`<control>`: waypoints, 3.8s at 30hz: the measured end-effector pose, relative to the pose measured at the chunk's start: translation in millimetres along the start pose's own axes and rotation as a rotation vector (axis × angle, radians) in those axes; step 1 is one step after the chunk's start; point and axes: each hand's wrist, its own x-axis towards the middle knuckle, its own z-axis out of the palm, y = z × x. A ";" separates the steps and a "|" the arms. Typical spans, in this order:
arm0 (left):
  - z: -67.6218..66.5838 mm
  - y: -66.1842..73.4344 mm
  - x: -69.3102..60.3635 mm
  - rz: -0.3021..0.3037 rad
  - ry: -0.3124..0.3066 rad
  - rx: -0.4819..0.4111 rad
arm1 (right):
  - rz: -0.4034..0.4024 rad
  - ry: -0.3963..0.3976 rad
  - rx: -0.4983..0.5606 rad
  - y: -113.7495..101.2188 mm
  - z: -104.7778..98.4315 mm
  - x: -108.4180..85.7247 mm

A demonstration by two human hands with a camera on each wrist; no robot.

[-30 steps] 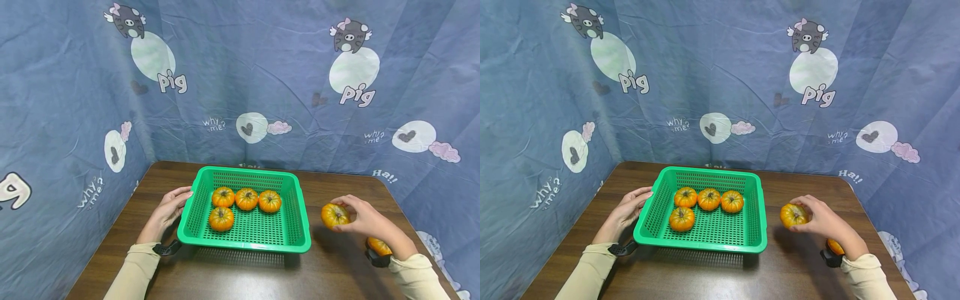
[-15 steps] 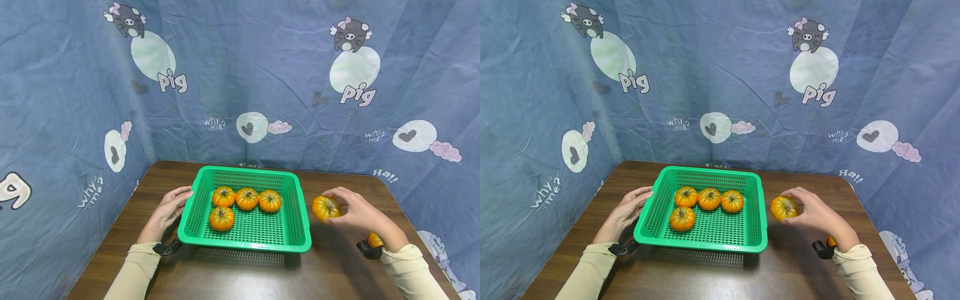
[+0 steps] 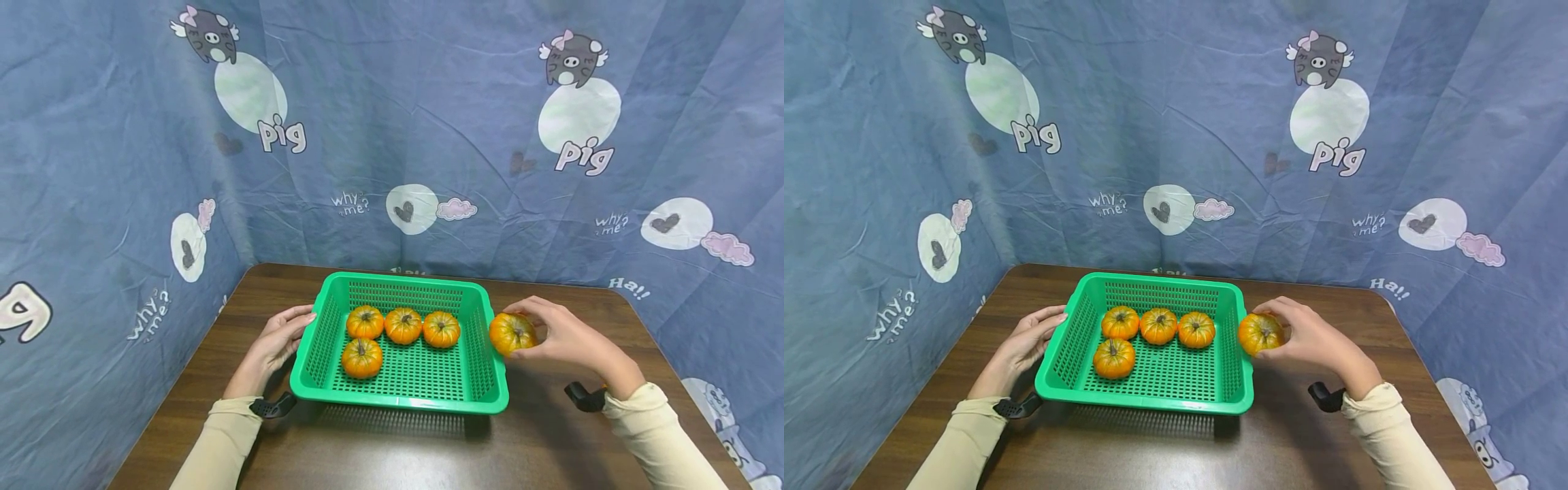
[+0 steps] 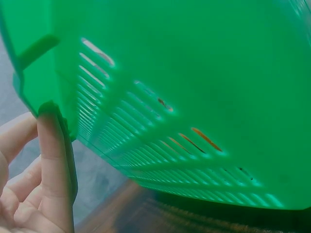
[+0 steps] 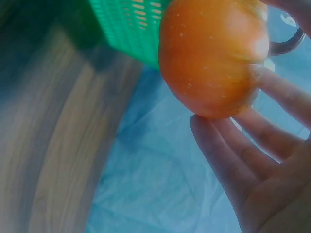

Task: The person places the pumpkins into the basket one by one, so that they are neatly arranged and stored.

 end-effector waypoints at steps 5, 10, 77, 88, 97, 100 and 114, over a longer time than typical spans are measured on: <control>-0.7 0.5 -0.4 -0.002 -0.003 0.005 | -0.019 -0.017 -0.063 -9.5 1.7 10.2; -1.6 0.5 -0.9 0.000 -0.007 0.013 | -0.041 -0.060 -0.055 -19.1 5.3 21.4; -1.1 1.4 -1.2 -0.008 -0.004 0.018 | -0.254 -0.446 -0.278 -87.3 102.3 111.4; -0.7 1.9 -1.9 -0.005 -0.016 0.020 | -0.275 -0.467 -0.293 -91.6 116.9 117.7; -1.0 2.0 -2.1 -0.007 -0.016 0.030 | -0.272 -0.491 -0.319 -92.9 123.3 118.1; -1.0 1.8 -1.9 -0.005 -0.018 0.032 | -0.277 -0.488 -0.323 -92.8 124.9 118.0; -1.6 -1.4 -0.8 0.005 -0.008 0.020 | -0.313 -0.467 -0.328 -89.9 129.6 116.0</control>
